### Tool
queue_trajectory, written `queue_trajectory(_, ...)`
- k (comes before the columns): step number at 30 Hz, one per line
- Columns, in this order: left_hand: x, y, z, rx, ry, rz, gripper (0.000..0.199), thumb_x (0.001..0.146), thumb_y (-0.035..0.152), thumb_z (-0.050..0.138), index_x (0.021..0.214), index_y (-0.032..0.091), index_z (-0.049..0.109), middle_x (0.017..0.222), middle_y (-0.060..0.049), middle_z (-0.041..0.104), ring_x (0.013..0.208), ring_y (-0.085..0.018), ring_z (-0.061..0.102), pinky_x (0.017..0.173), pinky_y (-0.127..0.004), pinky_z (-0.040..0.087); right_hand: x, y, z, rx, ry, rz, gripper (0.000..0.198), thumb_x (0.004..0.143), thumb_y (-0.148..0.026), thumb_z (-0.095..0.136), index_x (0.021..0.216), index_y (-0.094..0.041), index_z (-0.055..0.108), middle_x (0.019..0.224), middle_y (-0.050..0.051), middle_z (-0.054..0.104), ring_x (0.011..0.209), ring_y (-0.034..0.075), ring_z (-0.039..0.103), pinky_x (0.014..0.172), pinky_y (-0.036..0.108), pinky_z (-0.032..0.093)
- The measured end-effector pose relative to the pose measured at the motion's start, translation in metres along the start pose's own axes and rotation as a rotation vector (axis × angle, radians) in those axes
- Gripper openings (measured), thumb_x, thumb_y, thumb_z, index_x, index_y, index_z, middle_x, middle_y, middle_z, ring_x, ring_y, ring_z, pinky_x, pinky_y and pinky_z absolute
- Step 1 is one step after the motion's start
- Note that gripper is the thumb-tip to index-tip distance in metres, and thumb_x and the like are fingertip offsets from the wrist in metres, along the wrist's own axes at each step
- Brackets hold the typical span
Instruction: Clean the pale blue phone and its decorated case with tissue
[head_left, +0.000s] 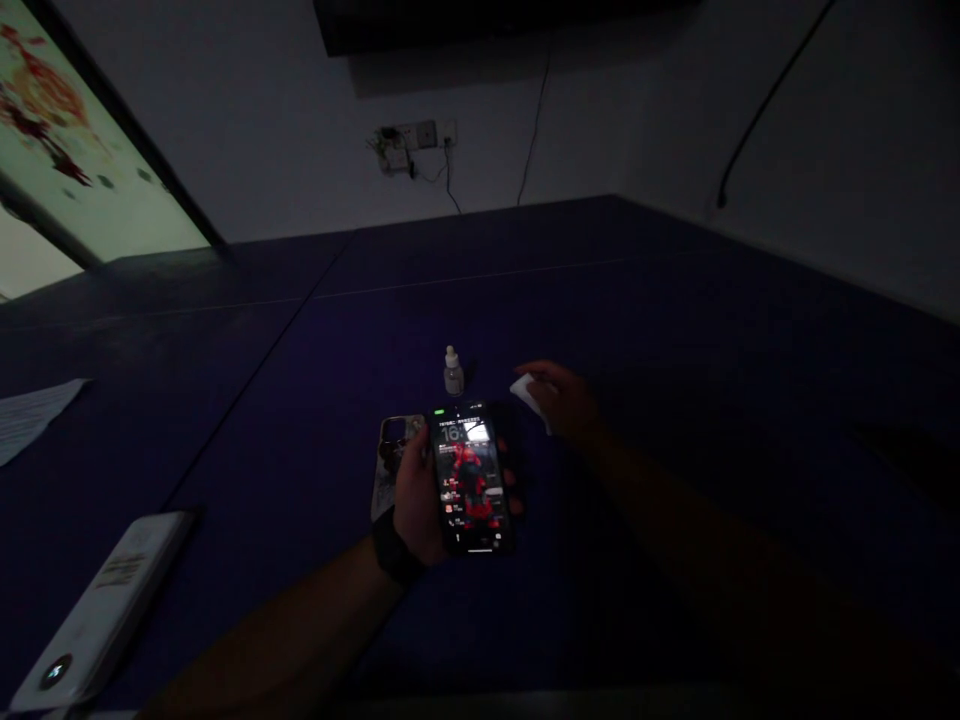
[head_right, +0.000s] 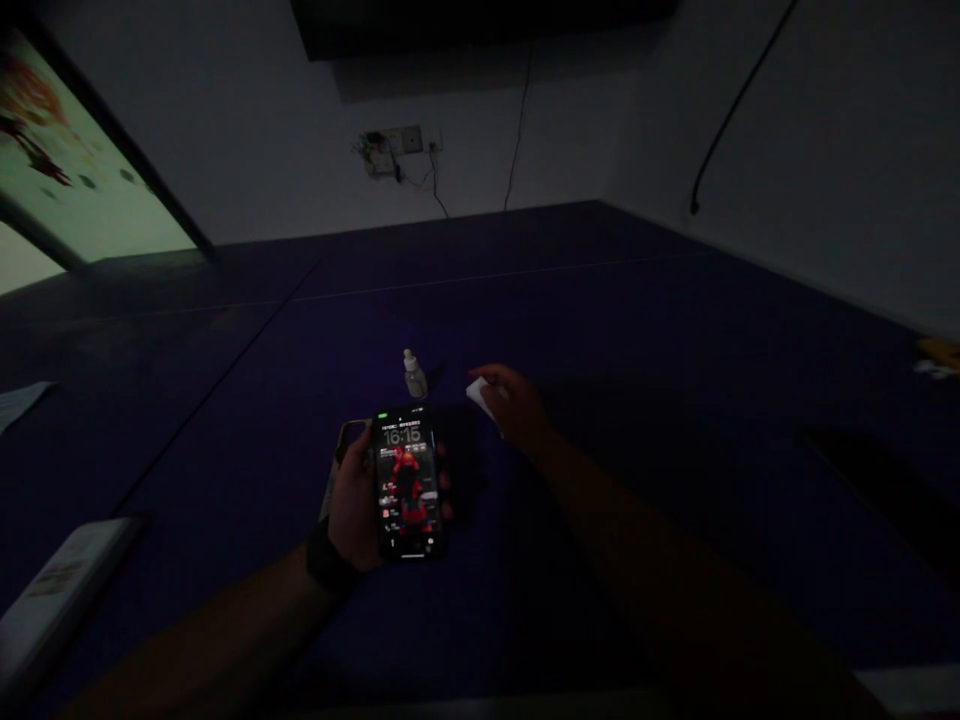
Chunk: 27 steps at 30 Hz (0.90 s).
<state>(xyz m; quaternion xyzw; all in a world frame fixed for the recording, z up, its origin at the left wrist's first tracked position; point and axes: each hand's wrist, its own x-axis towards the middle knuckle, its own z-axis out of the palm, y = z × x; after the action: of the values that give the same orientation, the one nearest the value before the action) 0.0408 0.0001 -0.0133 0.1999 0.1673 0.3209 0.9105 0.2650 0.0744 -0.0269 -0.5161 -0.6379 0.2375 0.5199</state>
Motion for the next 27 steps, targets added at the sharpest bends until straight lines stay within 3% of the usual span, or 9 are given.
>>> queue_trajectory(4, -0.001, 0.004, -0.001, -0.027, 0.048, 0.086, 0.068, 0.085, 0.077, 0.043, 0.104, 0.016, 0.066, 0.094, -0.013, 0.076, 0.08, -0.03, 0.075, 0.069, -0.041, 0.056, -0.01, -0.026, -0.012, 0.104, -0.198, -0.081, 0.033, 0.083, -0.036, 0.052, 0.092, -0.021, 0.079, 0.071, 0.002, 0.068, 0.055, 0.015, 0.055, 0.052, 0.026, 0.041)
queue_trajectory(10, 0.001, 0.014, 0.0, 0.035, 0.081, 0.145, 0.065, 0.084, 0.075, 0.047, 0.106, 0.017, 0.065, 0.088, -0.012, 0.075, 0.075, -0.029, 0.075, 0.067, -0.039, 0.056, -0.019, -0.044, -0.017, 0.205, -0.508, -0.284, 0.03, 0.09, -0.03, 0.052, 0.097, -0.022, 0.08, 0.066, -0.001, 0.064, 0.053, 0.011, 0.053, 0.052, 0.024, 0.041)
queue_trajectory(15, 0.001, 0.019, -0.001, 0.092, 0.11, 0.164, 0.065, 0.086, 0.074, 0.044, 0.107, 0.016, 0.066, 0.086, -0.013, 0.075, 0.073, -0.028, 0.074, 0.068, -0.04, 0.057, -0.022, -0.036, -0.01, 0.23, -0.519, -0.294, 0.03, 0.091, -0.024, 0.052, 0.101, -0.02, 0.08, 0.067, -0.001, 0.063, 0.055, 0.01, 0.053, 0.053, 0.023, 0.04)
queue_trajectory(27, 0.001, 0.02, -0.008, 0.053, -0.044, 0.134, 0.068, 0.093, 0.069, 0.038, 0.109, 0.011, 0.071, 0.089, -0.014, 0.077, 0.074, -0.03, 0.075, 0.069, -0.042, 0.059, -0.027, -0.027, 0.001, 0.323, -0.481, -0.395, 0.031, 0.095, -0.022, 0.053, 0.112, -0.021, 0.078, 0.071, 0.0, 0.063, 0.058, 0.01, 0.053, 0.053, 0.023, 0.039)
